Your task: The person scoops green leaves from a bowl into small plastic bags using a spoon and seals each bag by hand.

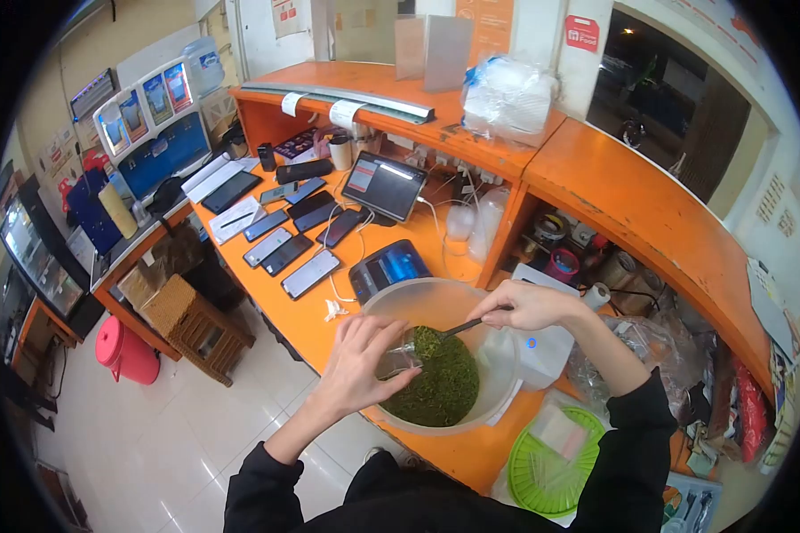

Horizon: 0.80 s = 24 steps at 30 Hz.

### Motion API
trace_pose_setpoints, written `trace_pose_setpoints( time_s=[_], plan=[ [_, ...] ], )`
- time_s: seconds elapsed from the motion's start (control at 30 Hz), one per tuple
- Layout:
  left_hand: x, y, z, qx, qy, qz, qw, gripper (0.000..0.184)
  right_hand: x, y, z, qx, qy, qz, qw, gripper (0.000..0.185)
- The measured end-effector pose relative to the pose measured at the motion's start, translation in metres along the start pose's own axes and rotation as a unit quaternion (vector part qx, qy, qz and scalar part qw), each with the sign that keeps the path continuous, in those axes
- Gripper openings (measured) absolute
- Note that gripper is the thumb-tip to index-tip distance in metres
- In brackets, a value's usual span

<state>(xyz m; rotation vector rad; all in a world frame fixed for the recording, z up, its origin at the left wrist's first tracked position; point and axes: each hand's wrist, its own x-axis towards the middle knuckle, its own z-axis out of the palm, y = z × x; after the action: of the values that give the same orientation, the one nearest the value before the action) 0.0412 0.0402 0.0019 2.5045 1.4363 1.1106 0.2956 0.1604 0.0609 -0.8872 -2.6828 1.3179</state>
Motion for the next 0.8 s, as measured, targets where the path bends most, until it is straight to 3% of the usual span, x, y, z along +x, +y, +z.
trace_pose_setpoints(
  time_s=[0.13, 0.17, 0.23, 0.3, 0.33, 0.37, 0.43, 0.47, 0.57, 0.67, 0.73, 0.8],
  plan=[
    [0.019, 0.003, 0.017, -0.009, 0.008, 0.030, 0.999, 0.057, -0.008, -0.006, 0.009, -0.025, 0.071, 0.029, 0.997, 0.024],
    [0.023, 0.002, 0.019, -0.039, -0.006, 0.013, 0.999, 0.056, -0.009, -0.007, 0.015, -0.118, 0.133, -0.018, 0.984, 0.023],
    [0.031, -0.001, 0.022, -0.099, -0.031, -0.022, 0.994, 0.055, -0.013, -0.010, 0.029, -0.299, 0.248, -0.110, 0.915, 0.022],
    [0.034, -0.011, 0.031, -0.278, -0.044, -0.068, 0.957, 0.050, -0.018, -0.026, 0.035, -0.450, 0.326, -0.156, 0.817, 0.023],
    [0.034, -0.015, 0.033, -0.365, -0.052, -0.090, 0.925, 0.048, -0.019, -0.034, 0.038, -0.506, 0.352, -0.176, 0.767, 0.023],
    [0.035, -0.018, 0.034, -0.496, -0.065, -0.139, 0.855, 0.045, -0.020, -0.039, 0.039, -0.559, 0.376, -0.194, 0.713, 0.024],
    [0.037, -0.022, 0.031, -0.717, -0.087, -0.227, 0.653, 0.041, -0.022, -0.043, 0.040, -0.552, 0.385, -0.195, 0.713, 0.023],
    [0.038, -0.024, 0.030, -0.754, -0.103, -0.211, 0.613, 0.038, -0.022, -0.044, 0.040, -0.549, 0.389, -0.196, 0.714, 0.022],
    [0.035, -0.023, 0.031, -0.754, -0.117, -0.227, 0.605, 0.044, -0.025, -0.047, 0.037, -0.550, 0.378, -0.172, 0.724, 0.020],
    [0.027, -0.026, 0.039, -0.520, -0.030, -0.082, 0.849, 0.056, -0.024, -0.047, 0.039, -0.563, 0.364, -0.156, 0.726, 0.021],
    [0.027, -0.010, 0.025, -0.329, -0.054, -0.121, 0.935, 0.064, -0.024, -0.048, 0.039, -0.542, 0.351, -0.149, 0.749, 0.024],
    [0.024, -0.008, 0.023, -0.228, -0.058, -0.124, 0.964, 0.069, -0.024, -0.050, 0.038, -0.515, 0.340, -0.144, 0.774, 0.030]
  ],
)
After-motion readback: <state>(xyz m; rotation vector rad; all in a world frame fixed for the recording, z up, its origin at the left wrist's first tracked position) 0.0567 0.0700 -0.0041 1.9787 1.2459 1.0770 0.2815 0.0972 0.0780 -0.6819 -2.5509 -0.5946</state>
